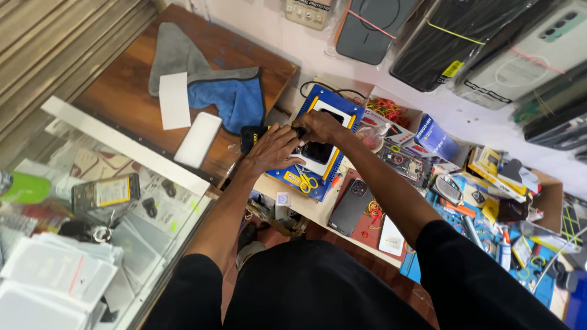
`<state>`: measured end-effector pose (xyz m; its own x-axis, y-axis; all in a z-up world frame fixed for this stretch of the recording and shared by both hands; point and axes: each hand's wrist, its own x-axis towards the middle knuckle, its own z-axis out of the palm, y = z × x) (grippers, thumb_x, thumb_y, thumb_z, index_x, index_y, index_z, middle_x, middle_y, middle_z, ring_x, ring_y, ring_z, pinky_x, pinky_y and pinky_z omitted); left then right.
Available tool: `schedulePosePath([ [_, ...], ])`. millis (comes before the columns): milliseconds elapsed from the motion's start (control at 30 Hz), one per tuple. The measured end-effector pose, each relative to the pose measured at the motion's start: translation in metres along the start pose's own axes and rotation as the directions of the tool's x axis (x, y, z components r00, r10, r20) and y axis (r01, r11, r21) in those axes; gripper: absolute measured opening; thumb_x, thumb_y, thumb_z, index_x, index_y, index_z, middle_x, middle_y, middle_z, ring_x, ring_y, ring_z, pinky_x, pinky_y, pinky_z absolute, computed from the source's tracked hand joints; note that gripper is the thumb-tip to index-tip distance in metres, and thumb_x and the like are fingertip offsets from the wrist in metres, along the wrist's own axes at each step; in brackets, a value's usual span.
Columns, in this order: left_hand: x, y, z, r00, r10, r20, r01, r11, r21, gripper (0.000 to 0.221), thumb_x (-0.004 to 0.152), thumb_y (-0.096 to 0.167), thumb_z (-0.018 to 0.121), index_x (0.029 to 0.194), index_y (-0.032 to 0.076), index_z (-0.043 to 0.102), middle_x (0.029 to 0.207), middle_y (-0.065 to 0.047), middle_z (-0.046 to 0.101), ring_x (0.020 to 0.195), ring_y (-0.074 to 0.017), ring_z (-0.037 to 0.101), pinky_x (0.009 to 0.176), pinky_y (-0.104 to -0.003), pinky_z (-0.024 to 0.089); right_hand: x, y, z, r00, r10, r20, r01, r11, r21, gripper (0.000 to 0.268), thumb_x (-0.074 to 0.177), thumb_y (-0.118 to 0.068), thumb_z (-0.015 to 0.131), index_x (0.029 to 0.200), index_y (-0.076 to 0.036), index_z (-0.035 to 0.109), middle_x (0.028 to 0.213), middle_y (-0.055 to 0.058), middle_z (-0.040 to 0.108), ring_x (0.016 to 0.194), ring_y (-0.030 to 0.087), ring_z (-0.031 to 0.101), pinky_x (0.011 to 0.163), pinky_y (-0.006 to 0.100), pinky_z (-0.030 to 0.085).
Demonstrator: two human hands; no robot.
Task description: The person places a mobile phone on a heating plate, removes a component from the device, and then handles a new screen part while working at a repair bench and glass counter.
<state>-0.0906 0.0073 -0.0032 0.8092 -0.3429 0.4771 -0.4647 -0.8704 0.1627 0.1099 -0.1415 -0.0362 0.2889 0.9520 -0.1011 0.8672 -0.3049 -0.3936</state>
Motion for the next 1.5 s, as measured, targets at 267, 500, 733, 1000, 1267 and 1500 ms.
schedulePosePath([
  [267,0.001,0.011,0.011,0.99,-0.115,0.08,0.107,0.989,0.102,0.04,0.084,0.042,0.077,0.098,0.004,0.075,0.089,-0.007,0.068,0.092,-0.0247,0.066,0.089,-0.041,0.051,-0.005,-0.03,-0.028,0.998,-0.059,0.038,0.058,0.998,0.029,0.043,0.07,-0.013,0.09,0.11,-0.009,0.074,0.095,0.012,0.074,0.095,0.031,0.071,0.083,0.044,0.055],
  [500,0.005,0.016,0.023,0.975,-0.133,0.179,0.13,0.991,0.029,0.028,0.089,0.03,0.072,0.094,0.003,0.075,0.091,-0.013,0.074,0.077,-0.032,0.073,0.071,-0.046,0.057,-0.004,-0.038,-0.048,0.989,0.019,0.147,-0.044,0.984,0.172,0.041,0.073,-0.012,0.087,0.112,-0.01,0.076,0.099,0.013,0.077,0.095,0.03,0.075,0.084,0.043,0.056],
  [733,0.008,0.021,0.017,0.96,-0.155,0.232,0.139,0.987,0.084,0.032,0.092,0.032,0.071,0.088,0.001,0.074,0.092,-0.015,0.073,0.075,-0.0328,0.073,0.07,-0.045,0.058,0.001,-0.04,-0.051,0.994,-0.028,0.102,0.016,0.993,0.117,0.044,0.071,-0.011,0.09,0.112,-0.008,0.076,0.103,0.018,0.075,0.1,0.035,0.07,0.085,0.045,0.055],
  [1000,0.007,0.013,0.005,0.976,-0.114,0.188,0.092,0.989,0.118,0.026,0.087,0.028,0.074,0.097,0.004,0.077,0.102,-0.012,0.072,0.085,-0.0294,0.073,0.074,-0.042,0.058,0.004,-0.033,-0.05,0.988,-0.057,0.145,0.035,0.988,0.149,0.038,0.075,-0.006,0.084,0.112,-0.007,0.076,0.102,0.014,0.078,0.098,0.031,0.075,0.085,0.043,0.058],
  [1267,0.017,0.002,0.005,0.985,-0.032,0.169,0.013,0.994,0.111,0.025,0.08,0.023,0.076,0.097,0.005,0.077,0.128,-0.008,0.067,0.117,-0.0246,0.06,0.088,-0.039,0.055,0.019,-0.022,-0.051,0.987,-0.037,0.153,0.036,0.999,0.012,0.045,0.076,-0.006,0.085,0.12,-0.008,0.072,0.114,0.016,0.074,0.107,0.033,0.068,0.092,0.043,0.054],
  [1500,0.037,-0.007,-0.039,0.818,-0.572,-0.055,0.574,0.809,0.128,0.065,0.068,0.042,0.091,0.115,0.001,0.071,0.114,-0.012,0.067,0.113,-0.0285,0.059,0.09,-0.049,0.05,0.019,-0.03,-0.069,0.966,0.035,0.257,-0.063,0.993,0.1,0.045,0.071,-0.01,0.086,0.115,-0.01,0.076,0.104,0.014,0.078,0.097,0.03,0.074,0.086,0.043,0.057],
])
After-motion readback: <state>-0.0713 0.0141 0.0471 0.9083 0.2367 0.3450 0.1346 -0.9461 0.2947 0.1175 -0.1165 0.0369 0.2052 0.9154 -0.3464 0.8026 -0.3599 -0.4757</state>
